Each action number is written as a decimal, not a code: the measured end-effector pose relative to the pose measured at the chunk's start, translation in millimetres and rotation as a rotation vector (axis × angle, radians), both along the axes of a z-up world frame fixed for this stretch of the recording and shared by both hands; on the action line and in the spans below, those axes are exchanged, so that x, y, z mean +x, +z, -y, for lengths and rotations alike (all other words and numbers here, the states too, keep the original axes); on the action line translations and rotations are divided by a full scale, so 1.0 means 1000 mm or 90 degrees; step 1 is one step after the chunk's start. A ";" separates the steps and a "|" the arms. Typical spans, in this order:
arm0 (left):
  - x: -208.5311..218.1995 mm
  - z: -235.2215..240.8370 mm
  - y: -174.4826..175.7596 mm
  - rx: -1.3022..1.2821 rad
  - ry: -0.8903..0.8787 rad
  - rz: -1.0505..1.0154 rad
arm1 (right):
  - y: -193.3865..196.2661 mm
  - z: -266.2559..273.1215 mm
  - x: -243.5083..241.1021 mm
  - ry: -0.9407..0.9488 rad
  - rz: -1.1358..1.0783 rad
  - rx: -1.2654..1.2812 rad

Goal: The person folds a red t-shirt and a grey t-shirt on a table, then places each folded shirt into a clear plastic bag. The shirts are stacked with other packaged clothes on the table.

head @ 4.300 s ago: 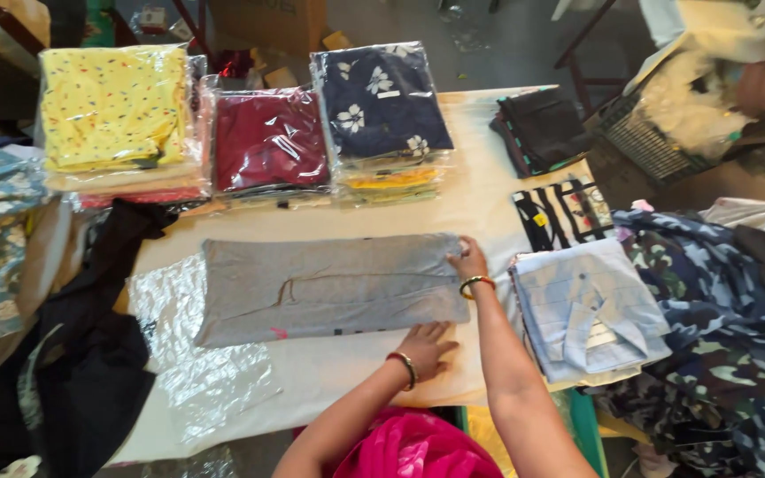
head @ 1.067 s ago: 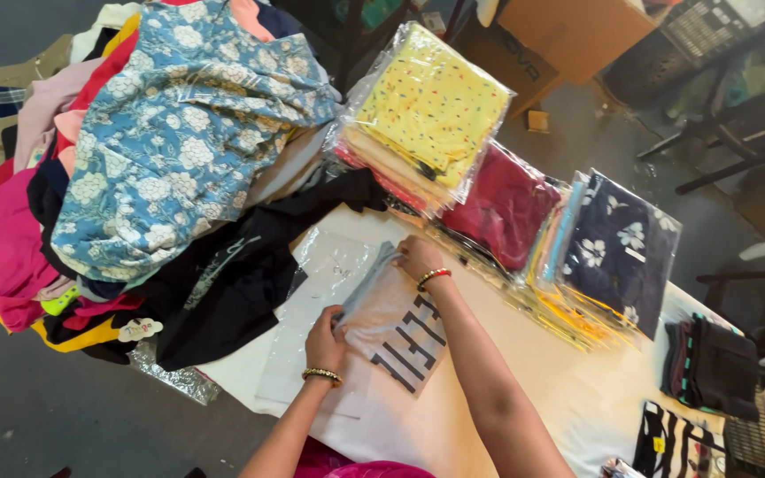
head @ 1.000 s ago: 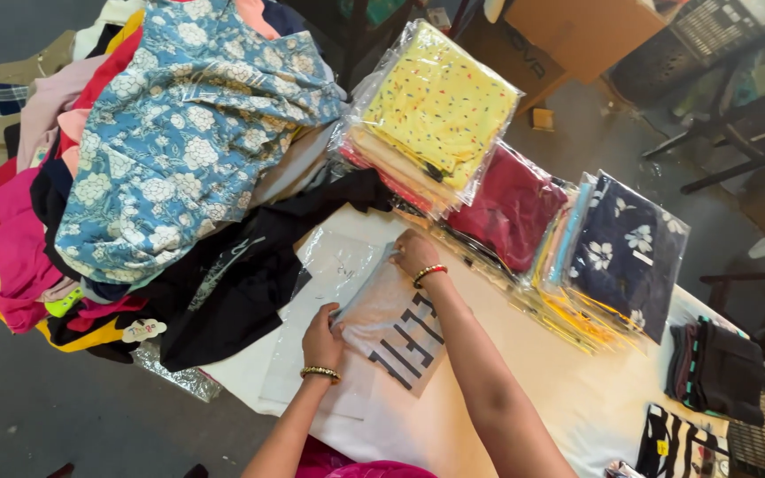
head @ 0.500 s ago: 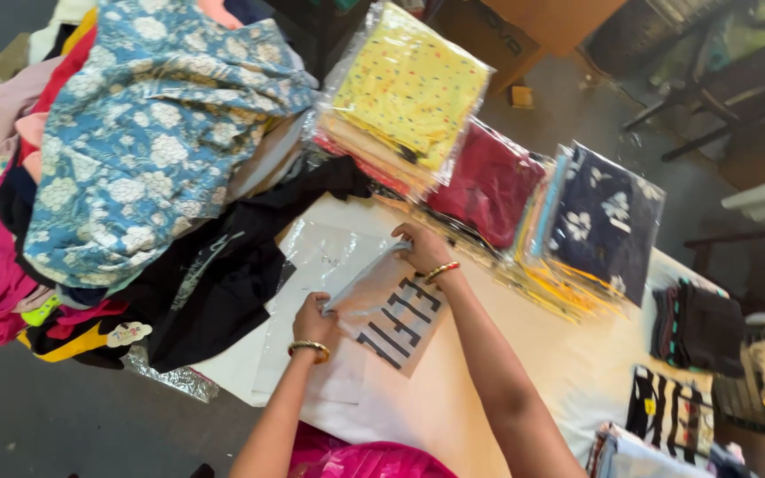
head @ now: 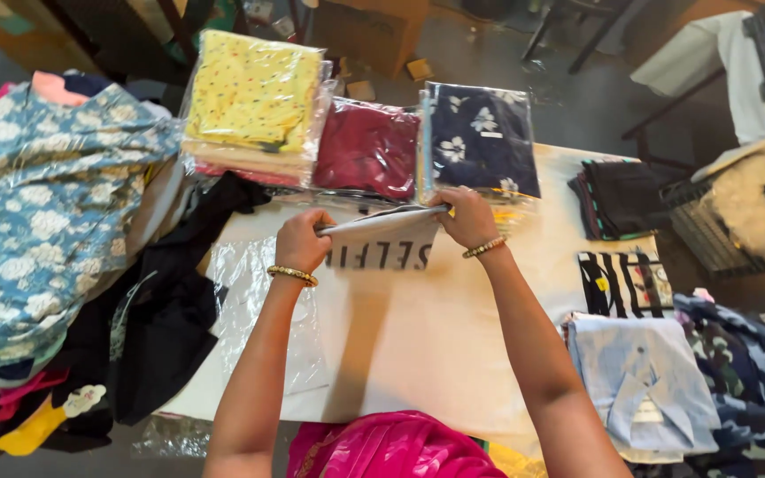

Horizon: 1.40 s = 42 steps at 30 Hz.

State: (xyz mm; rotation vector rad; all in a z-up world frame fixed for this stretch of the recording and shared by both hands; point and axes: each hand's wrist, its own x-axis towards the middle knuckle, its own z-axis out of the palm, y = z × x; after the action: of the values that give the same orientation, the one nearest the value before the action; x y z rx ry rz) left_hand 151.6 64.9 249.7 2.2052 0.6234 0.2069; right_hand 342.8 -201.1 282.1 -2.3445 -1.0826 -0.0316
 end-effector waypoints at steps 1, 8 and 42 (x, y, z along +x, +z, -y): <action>-0.001 0.009 0.006 0.007 -0.009 0.001 | 0.006 0.013 -0.010 -0.009 0.001 0.007; -0.059 0.079 -0.100 0.210 -0.182 0.229 | -0.107 0.099 -0.096 0.020 0.072 0.025; -0.051 0.109 -0.235 -0.068 0.202 -0.005 | -0.297 0.079 -0.102 -0.398 -0.424 0.072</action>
State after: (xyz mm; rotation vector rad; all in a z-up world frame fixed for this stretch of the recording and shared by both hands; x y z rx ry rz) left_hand 100.9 -44.1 15.0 1.9973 0.9653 0.3203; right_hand 240.4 -279.7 -15.4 -2.2359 -0.0208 0.4122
